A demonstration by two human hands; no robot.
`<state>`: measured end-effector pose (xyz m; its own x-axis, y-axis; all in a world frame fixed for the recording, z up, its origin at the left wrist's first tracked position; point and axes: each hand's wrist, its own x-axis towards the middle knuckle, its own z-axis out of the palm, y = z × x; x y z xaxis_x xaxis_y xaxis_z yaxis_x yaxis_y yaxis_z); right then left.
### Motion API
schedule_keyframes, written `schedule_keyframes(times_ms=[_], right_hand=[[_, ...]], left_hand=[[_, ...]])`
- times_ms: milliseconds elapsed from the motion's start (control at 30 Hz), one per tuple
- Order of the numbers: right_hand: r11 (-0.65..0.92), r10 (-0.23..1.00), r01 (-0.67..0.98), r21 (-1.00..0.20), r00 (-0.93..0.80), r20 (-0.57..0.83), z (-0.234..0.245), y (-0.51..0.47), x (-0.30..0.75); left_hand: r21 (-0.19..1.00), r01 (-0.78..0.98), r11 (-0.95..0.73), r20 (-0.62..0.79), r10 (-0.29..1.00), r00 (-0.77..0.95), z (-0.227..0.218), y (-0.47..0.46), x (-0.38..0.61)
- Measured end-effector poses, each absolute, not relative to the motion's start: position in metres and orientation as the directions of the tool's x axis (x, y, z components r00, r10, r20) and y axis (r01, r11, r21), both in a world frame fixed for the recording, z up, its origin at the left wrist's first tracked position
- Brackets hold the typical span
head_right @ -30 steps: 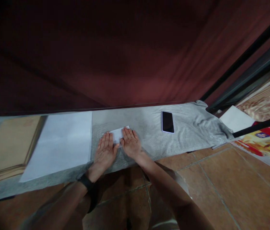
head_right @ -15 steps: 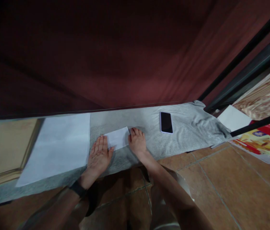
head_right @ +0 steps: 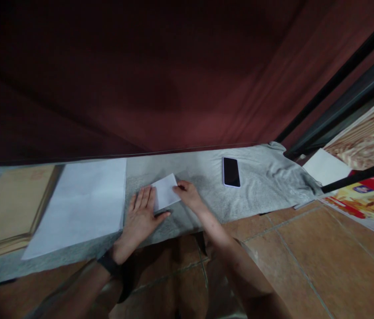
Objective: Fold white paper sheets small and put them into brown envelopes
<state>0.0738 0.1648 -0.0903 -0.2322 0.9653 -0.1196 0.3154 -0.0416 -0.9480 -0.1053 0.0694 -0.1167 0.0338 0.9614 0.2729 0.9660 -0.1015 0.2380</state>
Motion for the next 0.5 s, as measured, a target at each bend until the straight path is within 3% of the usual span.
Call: schedule_keyframes(times_ms=[100, 167, 233, 300, 400, 500], right_hand=[[-0.042, 0.948, 0.046, -0.998, -0.313, -0.054, -0.076, 0.158, 0.067], [-0.068, 0.93, -0.022, -0.997, -0.362, -0.056, -0.069, 0.154, 0.062], [-0.094, 0.943, -0.015, -0.995, -0.321, -0.084, -0.069, 0.152, 0.058], [-0.125, 0.97, 0.009, -0.992, -0.21, -0.125, -0.075, 0.152, 0.055], [-0.239, 0.948, -0.046, -0.97, -0.229, -0.222, -0.088, 0.15, 0.054], [-0.321, 0.896, -0.119, -0.939, -0.359, -0.261, -0.096, 0.148, 0.054]], left_hand=[[0.374, 0.919, -0.124, 0.287, 0.958, 0.013, -0.101, 0.073, -0.101], [0.546, 0.831, -0.101, 0.278, 0.958, -0.066, -0.091, 0.077, -0.1], [0.774, 0.632, -0.045, 0.216, 0.956, -0.196, -0.083, 0.083, -0.099], [0.955, 0.297, 0.001, 0.103, 0.937, -0.335, -0.079, 0.088, -0.098], [0.976, -0.218, -0.029, -0.067, 0.904, -0.422, -0.08, 0.091, -0.091], [0.891, -0.455, 0.005, -0.201, 0.902, -0.383, -0.087, 0.091, -0.085]])
